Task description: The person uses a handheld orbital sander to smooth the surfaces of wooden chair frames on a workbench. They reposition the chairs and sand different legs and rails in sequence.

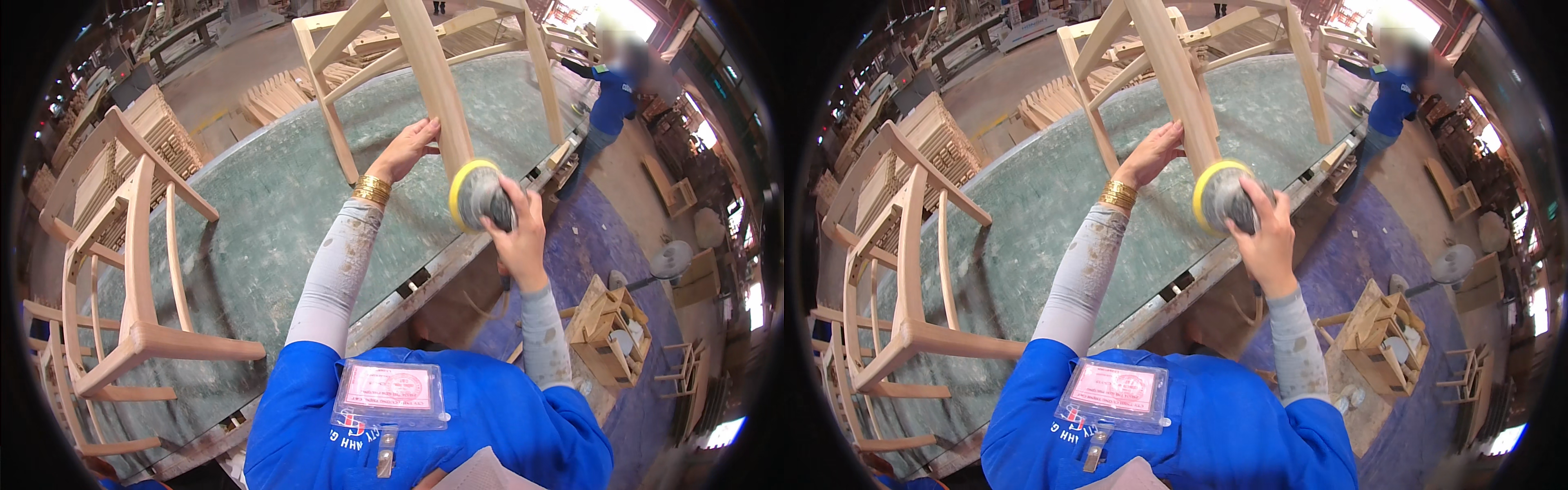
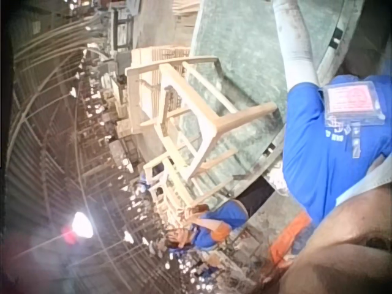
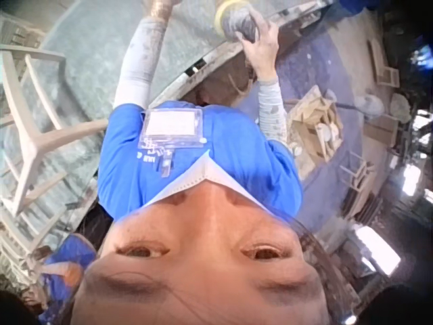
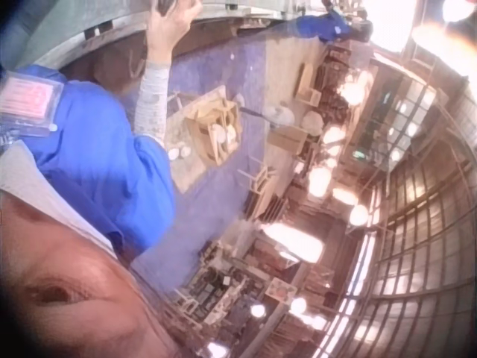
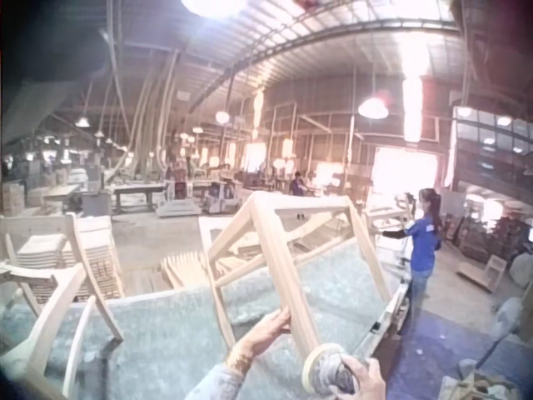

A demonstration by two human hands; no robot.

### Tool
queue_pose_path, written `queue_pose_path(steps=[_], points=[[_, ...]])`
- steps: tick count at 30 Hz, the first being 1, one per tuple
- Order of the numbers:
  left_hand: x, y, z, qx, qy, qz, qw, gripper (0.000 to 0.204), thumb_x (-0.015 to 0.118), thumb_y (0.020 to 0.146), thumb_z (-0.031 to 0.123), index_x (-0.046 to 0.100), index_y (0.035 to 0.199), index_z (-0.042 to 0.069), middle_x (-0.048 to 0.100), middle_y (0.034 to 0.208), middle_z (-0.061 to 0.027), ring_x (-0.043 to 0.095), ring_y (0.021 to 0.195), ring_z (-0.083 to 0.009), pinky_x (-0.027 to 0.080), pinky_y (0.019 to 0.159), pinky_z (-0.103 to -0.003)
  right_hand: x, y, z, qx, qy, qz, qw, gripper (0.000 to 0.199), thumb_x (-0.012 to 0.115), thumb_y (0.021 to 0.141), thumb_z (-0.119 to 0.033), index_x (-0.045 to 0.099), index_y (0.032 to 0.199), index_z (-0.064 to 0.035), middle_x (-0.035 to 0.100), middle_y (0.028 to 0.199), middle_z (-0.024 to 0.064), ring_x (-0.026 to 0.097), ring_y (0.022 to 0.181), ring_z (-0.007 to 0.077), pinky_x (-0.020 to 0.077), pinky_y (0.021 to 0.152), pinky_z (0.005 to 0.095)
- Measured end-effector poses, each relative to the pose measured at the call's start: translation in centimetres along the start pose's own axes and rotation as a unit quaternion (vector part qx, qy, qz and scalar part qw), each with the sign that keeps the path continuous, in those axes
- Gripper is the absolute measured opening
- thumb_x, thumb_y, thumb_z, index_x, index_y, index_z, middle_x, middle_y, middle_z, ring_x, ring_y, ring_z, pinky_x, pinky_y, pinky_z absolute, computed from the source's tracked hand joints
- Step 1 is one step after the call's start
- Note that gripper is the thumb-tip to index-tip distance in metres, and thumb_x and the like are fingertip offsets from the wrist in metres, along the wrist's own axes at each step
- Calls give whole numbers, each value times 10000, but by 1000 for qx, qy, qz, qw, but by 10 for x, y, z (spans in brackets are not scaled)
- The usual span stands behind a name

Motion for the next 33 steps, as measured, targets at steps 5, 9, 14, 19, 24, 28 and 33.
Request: queue_pose_path(steps=[5, 9, 14, 19, 24, 28, 33], points=[[5, 1, -4, 0, 10, -13, 1000, 437, 465, 964, 452, 562, 1166, 77, 589, 1103, 10, 520, 1046, -103, 429, 905, -350, -6, -19, 11, 28, 13, 7, 999, 672, 770, 644, -44, 537, 1256, -192, 512, 1081, 159, 577, 956, 346, 488, 812, 403], [17, 3, -10, -21, 20, -36, 999, 404, 483, 970, 388, 530, 1225, 78, 578, 1185, -3, 512, 1095, -118, 407, 925, -345, -8, 4, 19, 37, 20, 23, 999, 674, 773, 639, -44, 539, 1253, -195, 509, 1075, 161, 576, 948, 353, 487, 804, 410], [-69, 12, 97, 335, 432, 267, 794, 426, 716, 779, 283, 600, 1129, 69, 623, 1037, -72, 574, 941, -180, 476, 813, -338, -19, -43, 40, 75, 21, -30, 996, 662, 780, 620, -46, 560, 1231, -175, 520, 1103, 165, 576, 982, 358, 491, 827, 402], [-122, 76, 80, 142, 595, 158, 775, 263, 674, 750, 174, 634, 968, 33, 661, 891, -153, 640, 812, -295, 497, 722, -375, -37, -115, 72, 173, 7, -56, 983, 694, 792, 586, -21, 561, 1231, -133, 534, 1115, 147, 574, 1005, 317, 481, 864, 379], [-90, 86, 88, 240, 683, 124, 679, 167, 641, 768, 173, 616, 722, 15, 606, 665, -204, 607, 659, -389, 487, 602, -430, -63, -149, 116, 259, -55, -24, 964, 714, 789, 583, 0, 551, 1244, -128, 523, 1105, 132, 561, 1011, 302, 462, 887, 370], [-56, 85, 95, 188, 707, 109, 673, 128, 644, 726, 161, 658, 807, 62, 623, 694, -186, 623, 673, -354, 499, 616, -441, -72, -149, 135, 293, -84, 8, 952, 729, 786, 587, 0, 535, 1260, -125, 517, 1106, 132, 553, 1019, 301, 453, 892, 375], [-33, 99, 126, 164, 674, 84, 716, 249, 633, 790, 161, 582, 616, -10, 558, 528, -179, 592, 474, -269, 460, 485, -360, -87, -129, 142, 274, -100, 75, 953, 717, 776, 605, -6, 525, 1269, -113, 518, 1094, 128, 548, 1006, 292, 450, 880, 376]])
Point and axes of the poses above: each hand's wrist, its own y-axis towards the middle knuckle, its own x-axis out of the palm, z = x × y, the point moved 7 cm from there along y, towards the middle knuckle
